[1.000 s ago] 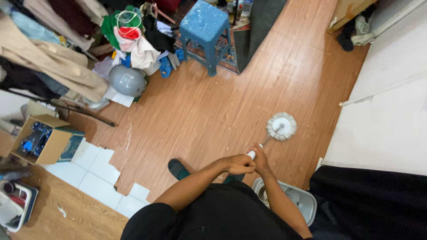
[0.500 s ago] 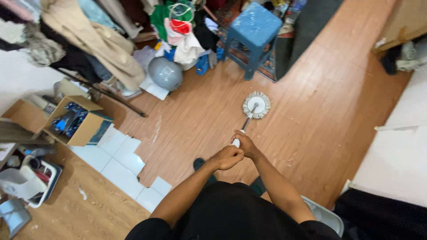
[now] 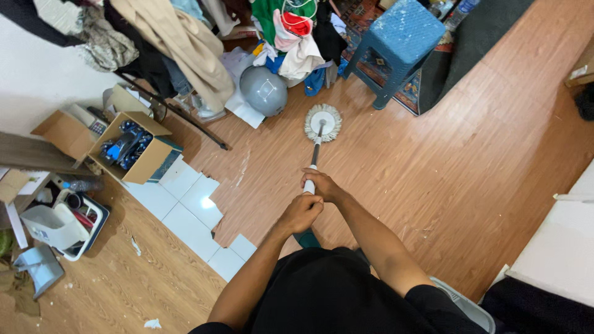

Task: The person mops a wooden floor by hand using a spin mop and a bucket. They move the mop head across the floor surface and periodically return it to the bucket.

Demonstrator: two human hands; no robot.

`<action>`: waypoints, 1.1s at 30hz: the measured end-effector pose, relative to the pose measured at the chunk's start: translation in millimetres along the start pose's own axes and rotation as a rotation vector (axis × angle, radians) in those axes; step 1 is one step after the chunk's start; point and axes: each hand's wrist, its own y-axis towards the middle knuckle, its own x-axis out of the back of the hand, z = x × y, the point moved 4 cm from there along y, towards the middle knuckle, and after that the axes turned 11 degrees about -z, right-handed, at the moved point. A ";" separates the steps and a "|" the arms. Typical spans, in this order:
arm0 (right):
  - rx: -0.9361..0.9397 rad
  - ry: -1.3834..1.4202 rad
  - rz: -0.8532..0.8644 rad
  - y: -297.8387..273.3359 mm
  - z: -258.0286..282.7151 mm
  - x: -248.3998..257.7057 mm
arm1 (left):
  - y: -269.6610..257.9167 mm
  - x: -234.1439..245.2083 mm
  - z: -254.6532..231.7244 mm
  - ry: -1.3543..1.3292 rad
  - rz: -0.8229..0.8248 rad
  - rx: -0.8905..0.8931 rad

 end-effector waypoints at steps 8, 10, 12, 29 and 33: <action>-0.155 -0.106 0.038 3.5 71.6 -6.8 | -29.8 21.5 -22.4 -0.041 0.067 -0.031; -0.177 -0.221 0.058 -5.4 81.8 7.5 | -38.6 19.9 -37.4 -0.076 0.143 -0.165; -0.194 -0.277 0.050 -21.1 87.9 17.6 | -48.1 13.8 -48.7 -0.103 0.268 -0.252; -0.268 -0.020 -0.320 -285.0 29.2 114.9 | -112.2 -174.4 -113.2 -0.032 0.462 -0.552; -0.262 -0.112 -0.379 -348.7 36.8 131.1 | -139.7 -222.7 -121.0 -0.040 0.559 -0.594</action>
